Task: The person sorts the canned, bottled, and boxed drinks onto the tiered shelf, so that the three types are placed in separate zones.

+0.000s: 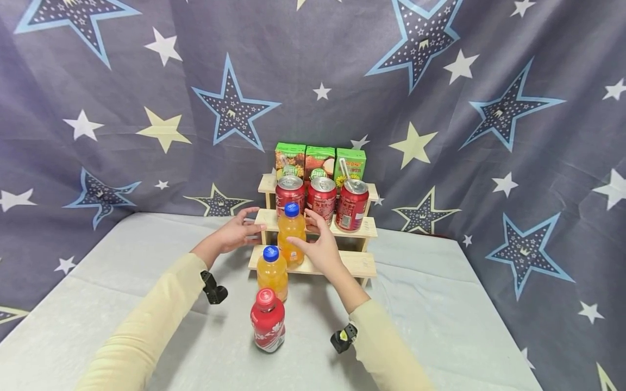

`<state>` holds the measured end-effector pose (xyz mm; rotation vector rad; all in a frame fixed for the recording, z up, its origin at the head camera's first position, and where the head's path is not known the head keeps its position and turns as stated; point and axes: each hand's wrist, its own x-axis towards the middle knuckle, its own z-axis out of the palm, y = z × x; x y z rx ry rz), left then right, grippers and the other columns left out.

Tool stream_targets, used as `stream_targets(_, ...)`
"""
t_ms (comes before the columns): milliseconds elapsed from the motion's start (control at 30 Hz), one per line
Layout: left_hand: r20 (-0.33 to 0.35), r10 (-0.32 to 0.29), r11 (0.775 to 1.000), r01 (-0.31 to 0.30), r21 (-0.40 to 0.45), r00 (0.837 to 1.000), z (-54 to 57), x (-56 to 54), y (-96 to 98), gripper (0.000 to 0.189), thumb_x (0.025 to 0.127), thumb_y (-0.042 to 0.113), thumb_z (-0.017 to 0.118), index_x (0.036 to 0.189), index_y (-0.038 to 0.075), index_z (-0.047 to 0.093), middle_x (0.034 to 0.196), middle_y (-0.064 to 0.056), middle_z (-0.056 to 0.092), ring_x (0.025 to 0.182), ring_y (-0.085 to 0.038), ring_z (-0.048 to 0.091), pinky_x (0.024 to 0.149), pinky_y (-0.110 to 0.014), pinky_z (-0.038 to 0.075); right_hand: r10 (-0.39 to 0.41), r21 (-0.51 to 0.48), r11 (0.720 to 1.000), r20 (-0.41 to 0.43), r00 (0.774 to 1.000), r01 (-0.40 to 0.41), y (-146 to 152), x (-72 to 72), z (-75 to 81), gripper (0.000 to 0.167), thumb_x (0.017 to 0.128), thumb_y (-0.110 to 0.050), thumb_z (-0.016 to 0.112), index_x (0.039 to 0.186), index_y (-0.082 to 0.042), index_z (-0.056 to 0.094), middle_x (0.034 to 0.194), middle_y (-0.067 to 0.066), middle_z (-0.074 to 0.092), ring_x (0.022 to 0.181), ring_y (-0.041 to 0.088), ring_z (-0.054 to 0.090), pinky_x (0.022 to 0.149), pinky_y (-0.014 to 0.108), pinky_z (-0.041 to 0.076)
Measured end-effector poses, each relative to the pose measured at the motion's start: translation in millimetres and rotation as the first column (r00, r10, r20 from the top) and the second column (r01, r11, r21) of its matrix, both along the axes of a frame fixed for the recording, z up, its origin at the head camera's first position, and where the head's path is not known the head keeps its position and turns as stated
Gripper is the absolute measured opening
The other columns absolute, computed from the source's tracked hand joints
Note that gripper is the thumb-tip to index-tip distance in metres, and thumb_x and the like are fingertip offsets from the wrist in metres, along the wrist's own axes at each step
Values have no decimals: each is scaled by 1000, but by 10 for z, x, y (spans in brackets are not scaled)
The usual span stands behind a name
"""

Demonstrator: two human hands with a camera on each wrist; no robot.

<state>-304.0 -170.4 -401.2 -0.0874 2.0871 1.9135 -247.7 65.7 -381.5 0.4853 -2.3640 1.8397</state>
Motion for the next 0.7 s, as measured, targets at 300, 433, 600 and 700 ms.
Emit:
stream_targets(300, 11, 2, 1000, -2, -9, 1000, 22, 27, 1, 70, 93, 12, 57, 147, 21, 14, 144, -26, 26, 128, -39, 43, 106, -52, 42, 4, 27, 1000, 11, 1000, -4, 156, 158, -27, 59, 78, -18, 76, 131, -14, 51, 129, 11, 57, 118, 29, 54, 95, 52, 50)
stream_targets(433, 5, -3, 1000, 3, -2, 1000, 29, 25, -3, 71, 93, 12, 57, 147, 20, 13, 144, -27, 25, 128, -40, 42, 106, -52, 41, 24, 42, 999, 23, 999, -25, 198, 251, -47, 54, 80, -18, 75, 129, -13, 53, 124, 13, 58, 113, 30, 55, 92, 47, 53)
stream_targets(600, 9, 2, 1000, -2, -3, 1000, 39, 14, -3, 70, 93, 12, 58, 147, 21, 13, 144, -27, 25, 128, -40, 42, 106, -52, 41, 99, 56, 993, 60, 993, -102, 192, 373, -92, 54, 81, -16, 74, 129, -12, 51, 122, 17, 57, 110, 34, 55, 90, 45, 54)
stream_targets(700, 6, -1, 1000, 1, -8, 1000, 34, 3, -4, 71, 93, 12, 57, 147, 21, 13, 145, -27, 25, 128, -40, 42, 106, -52, 42, 145, 56, 987, 99, 984, -151, 154, 447, -118, 54, 81, -13, 73, 130, -9, 50, 124, 19, 56, 113, 36, 54, 93, 47, 53)
